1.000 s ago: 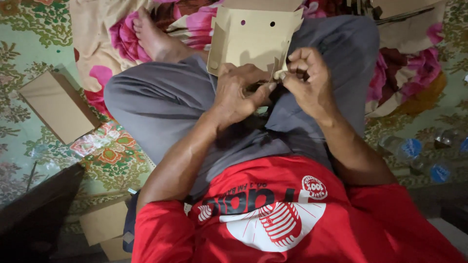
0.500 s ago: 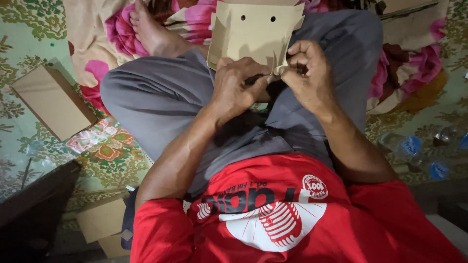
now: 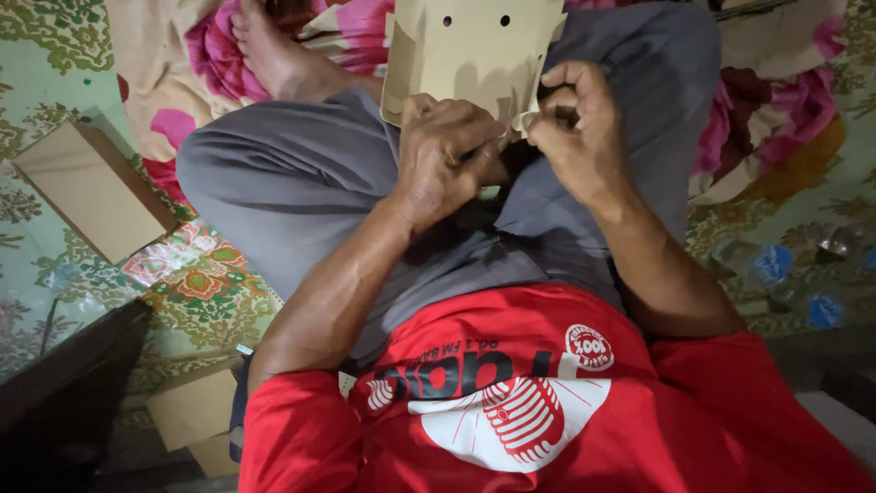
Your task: Folding and assembling a cardboard box from a flat sheet
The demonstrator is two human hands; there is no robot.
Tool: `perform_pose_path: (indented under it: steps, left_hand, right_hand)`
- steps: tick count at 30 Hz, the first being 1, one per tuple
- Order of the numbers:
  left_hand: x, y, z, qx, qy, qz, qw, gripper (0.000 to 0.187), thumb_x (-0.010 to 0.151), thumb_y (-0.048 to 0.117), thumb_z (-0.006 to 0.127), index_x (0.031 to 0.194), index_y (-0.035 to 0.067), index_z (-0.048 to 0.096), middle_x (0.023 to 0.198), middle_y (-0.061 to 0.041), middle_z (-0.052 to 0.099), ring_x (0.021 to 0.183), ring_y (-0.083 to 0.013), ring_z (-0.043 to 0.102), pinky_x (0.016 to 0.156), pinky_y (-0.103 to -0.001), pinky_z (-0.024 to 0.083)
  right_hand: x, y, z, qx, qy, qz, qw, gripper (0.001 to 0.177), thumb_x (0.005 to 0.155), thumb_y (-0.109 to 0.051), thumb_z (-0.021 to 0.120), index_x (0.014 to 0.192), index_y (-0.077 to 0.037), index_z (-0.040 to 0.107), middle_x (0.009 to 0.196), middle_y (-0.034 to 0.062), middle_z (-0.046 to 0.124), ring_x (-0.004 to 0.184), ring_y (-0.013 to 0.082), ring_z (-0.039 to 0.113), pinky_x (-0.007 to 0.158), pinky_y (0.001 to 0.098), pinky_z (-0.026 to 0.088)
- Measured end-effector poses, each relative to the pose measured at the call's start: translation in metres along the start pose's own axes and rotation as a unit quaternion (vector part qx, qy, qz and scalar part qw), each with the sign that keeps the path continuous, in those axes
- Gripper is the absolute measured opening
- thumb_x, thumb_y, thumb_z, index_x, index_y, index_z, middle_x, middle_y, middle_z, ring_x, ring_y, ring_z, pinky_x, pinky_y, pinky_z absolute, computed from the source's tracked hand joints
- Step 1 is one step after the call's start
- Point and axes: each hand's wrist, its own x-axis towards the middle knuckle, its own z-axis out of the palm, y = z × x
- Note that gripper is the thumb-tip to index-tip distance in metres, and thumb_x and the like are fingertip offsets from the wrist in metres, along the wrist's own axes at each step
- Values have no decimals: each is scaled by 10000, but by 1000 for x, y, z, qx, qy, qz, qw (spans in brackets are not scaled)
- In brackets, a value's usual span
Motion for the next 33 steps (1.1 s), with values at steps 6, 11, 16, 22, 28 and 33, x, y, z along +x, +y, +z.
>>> perform_pose_path:
  steps: [6,11,16,22,28,33]
  left_hand:
    - [-1,-1,2,36,-16,44,998,115,938,157,694,1023,165,771,958,-24,712,838,-233,672,860,-443,331]
    - [1,3,2,49,15,84,995,154,926,39,659,1011,116,761,956,-38,711,815,-215,637,787,-411,340]
    - [3,6,-2,43,-7,78,996,80,925,100,713,985,150,732,986,-4,685,817,-233,638,781,-420,343]
    - [5,9,-4,46,-14,66,997,57,958,127,710,1000,131,749,1141,-24,687,938,-265,645,783,-428,389]
    - [-1,0,2,45,-18,66,997,93,990,180,739,1034,107,779,1231,-47,678,1042,-296,632,786,-441,426]
    - [0,1,1,57,-24,79,995,144,1035,196,696,1151,128,746,1221,-60,674,1019,-300,639,762,-435,438]
  right_hand:
    - [-2,0,1,27,-13,7,1000,362,890,55,670,1173,-87,496,797,26,634,695,83,509,684,256,423]
    - [-2,-3,-1,-9,-2,-8,1000,375,855,51,627,1194,-51,502,829,64,625,740,147,552,692,303,448]
    - [1,13,2,55,-14,-14,998,372,876,83,626,1194,-62,498,784,43,588,694,113,538,671,273,444]
    - [-1,3,-1,52,-34,3,998,334,944,51,646,1212,-75,491,788,21,572,720,108,534,712,280,437]
    - [-2,1,4,58,-19,28,998,324,926,41,643,1181,-88,490,775,-3,566,698,75,499,680,255,413]
    - [-3,-2,4,69,-21,21,997,330,931,44,683,1183,-62,500,777,50,611,699,121,582,668,268,473]
